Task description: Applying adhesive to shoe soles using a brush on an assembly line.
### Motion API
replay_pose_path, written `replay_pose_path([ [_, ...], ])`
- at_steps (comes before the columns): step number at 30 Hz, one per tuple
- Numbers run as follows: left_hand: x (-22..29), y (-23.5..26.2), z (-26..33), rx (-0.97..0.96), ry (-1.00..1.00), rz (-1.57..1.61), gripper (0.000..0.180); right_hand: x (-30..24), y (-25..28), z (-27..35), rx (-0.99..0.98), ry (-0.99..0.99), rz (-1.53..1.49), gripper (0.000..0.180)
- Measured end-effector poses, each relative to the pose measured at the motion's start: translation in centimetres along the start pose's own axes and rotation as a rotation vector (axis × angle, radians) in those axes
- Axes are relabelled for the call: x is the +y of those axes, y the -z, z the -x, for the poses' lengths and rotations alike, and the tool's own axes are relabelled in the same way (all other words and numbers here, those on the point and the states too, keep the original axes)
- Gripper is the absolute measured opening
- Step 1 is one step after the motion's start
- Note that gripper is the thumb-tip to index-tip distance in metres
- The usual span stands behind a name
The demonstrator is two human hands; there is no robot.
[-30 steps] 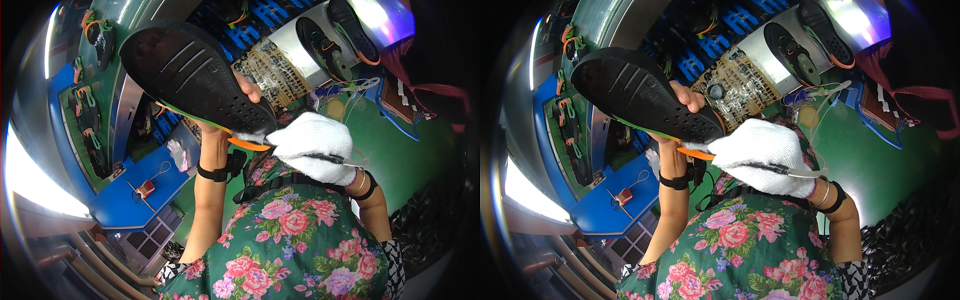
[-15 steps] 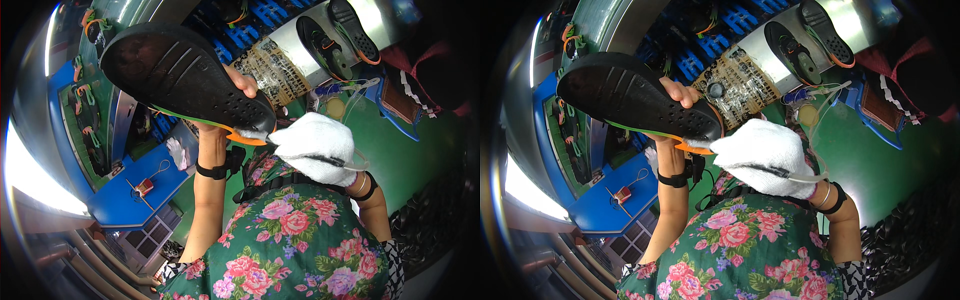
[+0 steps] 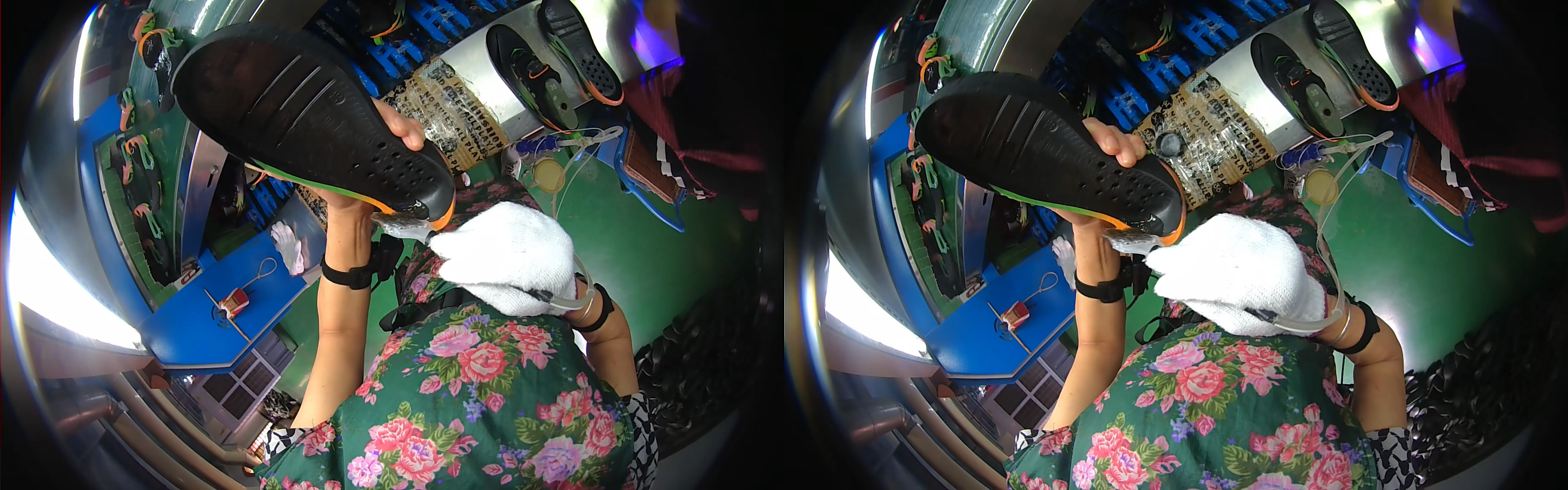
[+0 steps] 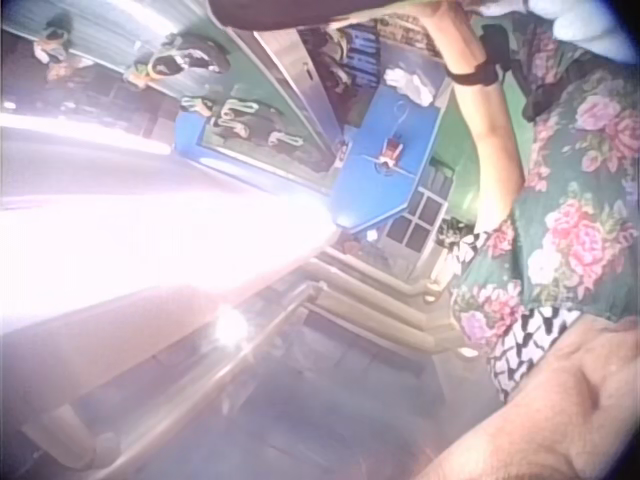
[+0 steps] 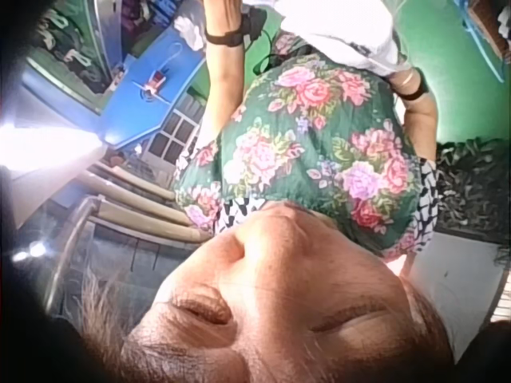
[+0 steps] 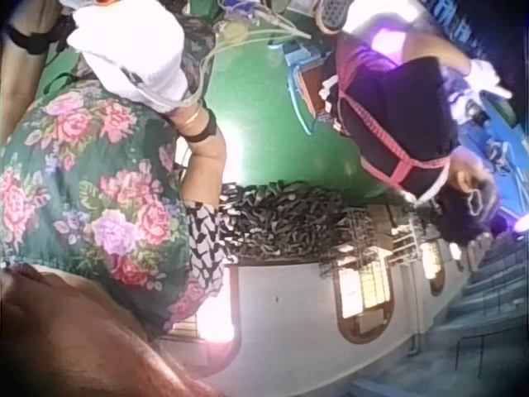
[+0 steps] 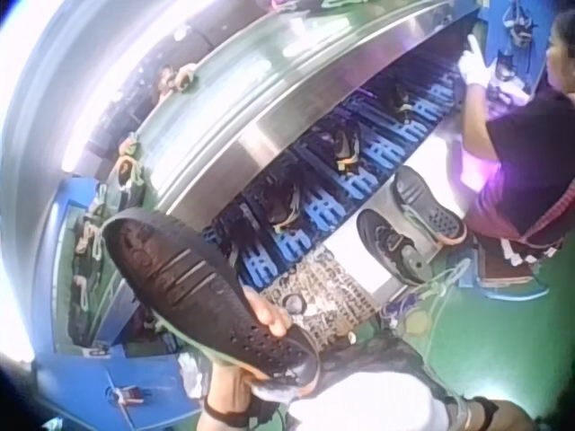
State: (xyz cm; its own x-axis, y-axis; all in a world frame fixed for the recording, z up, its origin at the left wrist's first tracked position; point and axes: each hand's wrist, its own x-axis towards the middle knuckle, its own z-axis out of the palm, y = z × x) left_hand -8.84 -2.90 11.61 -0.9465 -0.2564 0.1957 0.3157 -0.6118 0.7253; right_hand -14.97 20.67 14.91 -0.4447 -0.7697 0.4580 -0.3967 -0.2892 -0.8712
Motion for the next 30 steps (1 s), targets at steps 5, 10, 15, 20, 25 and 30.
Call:
replay_pose_path([
  [5, -0.8, -0.7, 0.1, 0.073, 0.041, 0.047, 0.078, -0.7, 0.2, -0.9, 0.041, 0.034, 0.014, 0.026],
  [10, -0.5, 0.2, 0.4, 0.037, 0.113, 0.054, 0.087, 0.3, 0.3, -0.1, 0.025, 0.031, 0.051, 0.027],
  [15, -0.7, -1.1, -0.1, 0.073, 0.08, 0.081, 0.083, -0.4, -0.3, -0.7, 0.04, 0.045, 0.029, 0.026],
  [20, -0.9, 0.1, 0.1, 0.024, 0.047, 0.052, 0.08, 0.4, 1.0, -0.5, 0.009, 0.016, 0.007, 0.027],
  [25, -0.8, -0.2, 0.1, 0.03, 0.046, 0.079, 0.076, 0.4, 0.6, -0.2, 0.0, 0.026, 0.016, 0.027],
  [30, -1.0, -0.7, 0.1, 0.077, 0.051, 0.053, 0.072, -0.3, 0.0, -0.6, 0.0, 0.048, 0.065, 0.026],
])
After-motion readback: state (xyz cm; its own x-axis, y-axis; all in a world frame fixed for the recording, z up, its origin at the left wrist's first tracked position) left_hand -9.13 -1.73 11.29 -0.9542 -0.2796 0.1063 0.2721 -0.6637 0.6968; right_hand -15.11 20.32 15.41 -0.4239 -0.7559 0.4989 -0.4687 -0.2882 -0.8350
